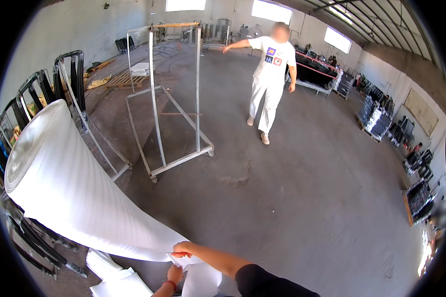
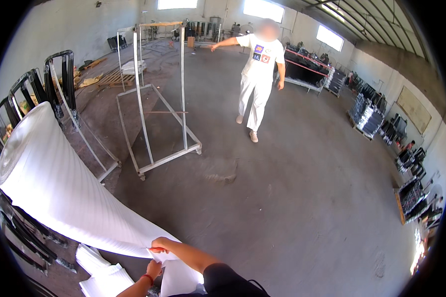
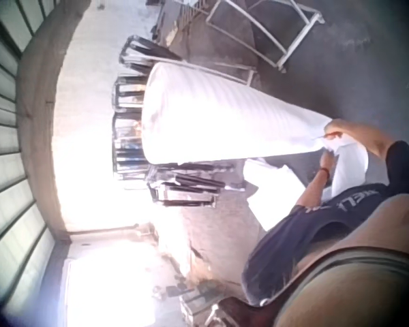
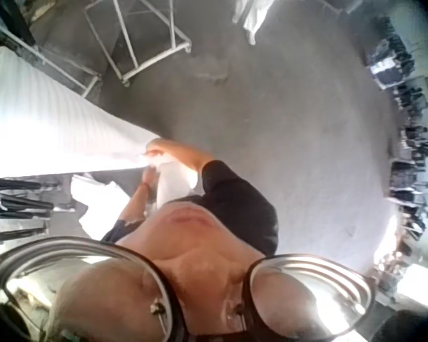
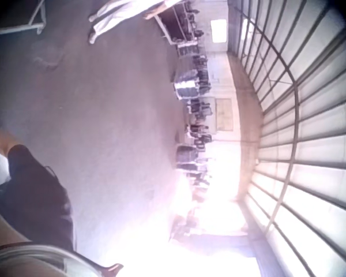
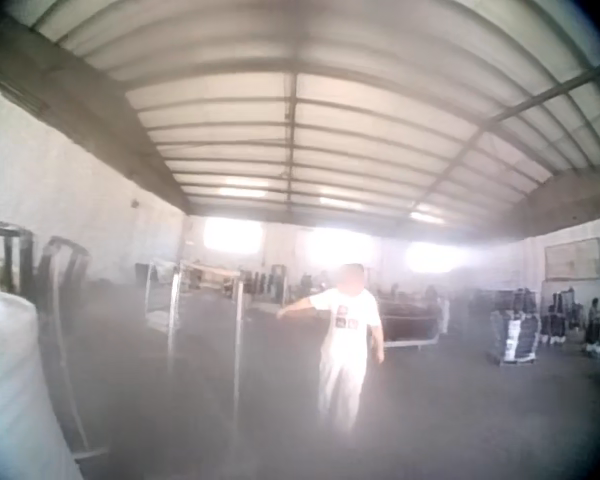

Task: The person unrolls a roll of white foam material and uses scissors to cut it into rectangular sheets, repeating the process several times.

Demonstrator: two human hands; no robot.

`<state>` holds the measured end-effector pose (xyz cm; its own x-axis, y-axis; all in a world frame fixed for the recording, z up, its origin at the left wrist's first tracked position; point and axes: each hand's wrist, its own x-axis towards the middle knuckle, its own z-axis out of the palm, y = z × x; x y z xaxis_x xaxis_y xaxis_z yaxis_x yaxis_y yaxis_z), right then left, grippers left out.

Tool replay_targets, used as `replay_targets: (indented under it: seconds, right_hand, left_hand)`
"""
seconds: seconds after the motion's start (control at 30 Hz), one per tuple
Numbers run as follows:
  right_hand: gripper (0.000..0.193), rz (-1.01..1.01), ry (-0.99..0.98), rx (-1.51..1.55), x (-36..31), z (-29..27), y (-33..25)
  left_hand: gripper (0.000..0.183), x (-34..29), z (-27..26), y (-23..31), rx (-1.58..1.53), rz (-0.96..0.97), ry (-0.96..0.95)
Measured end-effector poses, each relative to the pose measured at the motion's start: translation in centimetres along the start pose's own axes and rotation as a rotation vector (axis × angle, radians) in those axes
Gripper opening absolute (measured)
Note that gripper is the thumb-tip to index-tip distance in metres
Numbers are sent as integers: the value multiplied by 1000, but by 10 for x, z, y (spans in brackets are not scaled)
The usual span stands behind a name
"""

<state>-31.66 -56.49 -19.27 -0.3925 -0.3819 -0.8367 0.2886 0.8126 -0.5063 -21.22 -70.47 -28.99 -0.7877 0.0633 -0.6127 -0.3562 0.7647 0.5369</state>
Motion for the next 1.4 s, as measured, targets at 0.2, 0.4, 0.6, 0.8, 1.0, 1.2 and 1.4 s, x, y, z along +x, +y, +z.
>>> replay_targets:
  seconds: [0.2,0.4,0.6,0.8,1.0,1.2,1.4]
  right_hand:
    - [8,-34,-3,-6,-3,2,-6]
    - [20,8,-74,-5,25,1,2]
    - [19,9,-79,-18,27,2,3]
    - [25,-17,-75,-90,12,1,-3]
    - [25,-23,-77,0,20,4,4]
    - [23,-11,-77,-25,24,3,2]
    - [18,-6,-63,-13,15,2,1]
  left_hand:
    - [28,7,1,-11,-28,-33,-12]
    - [28,3,5,2,-89,-62,28]
    - [29,19,18,-18,-94,-47,24]
    - [30,28,33,-32,-96,-34,68]
    - [30,28,33,-34,-101,-38,77]
    - [30,28,30,-33,-131,-69,65]
    - [30,26,29,-31,-129,-70,53]
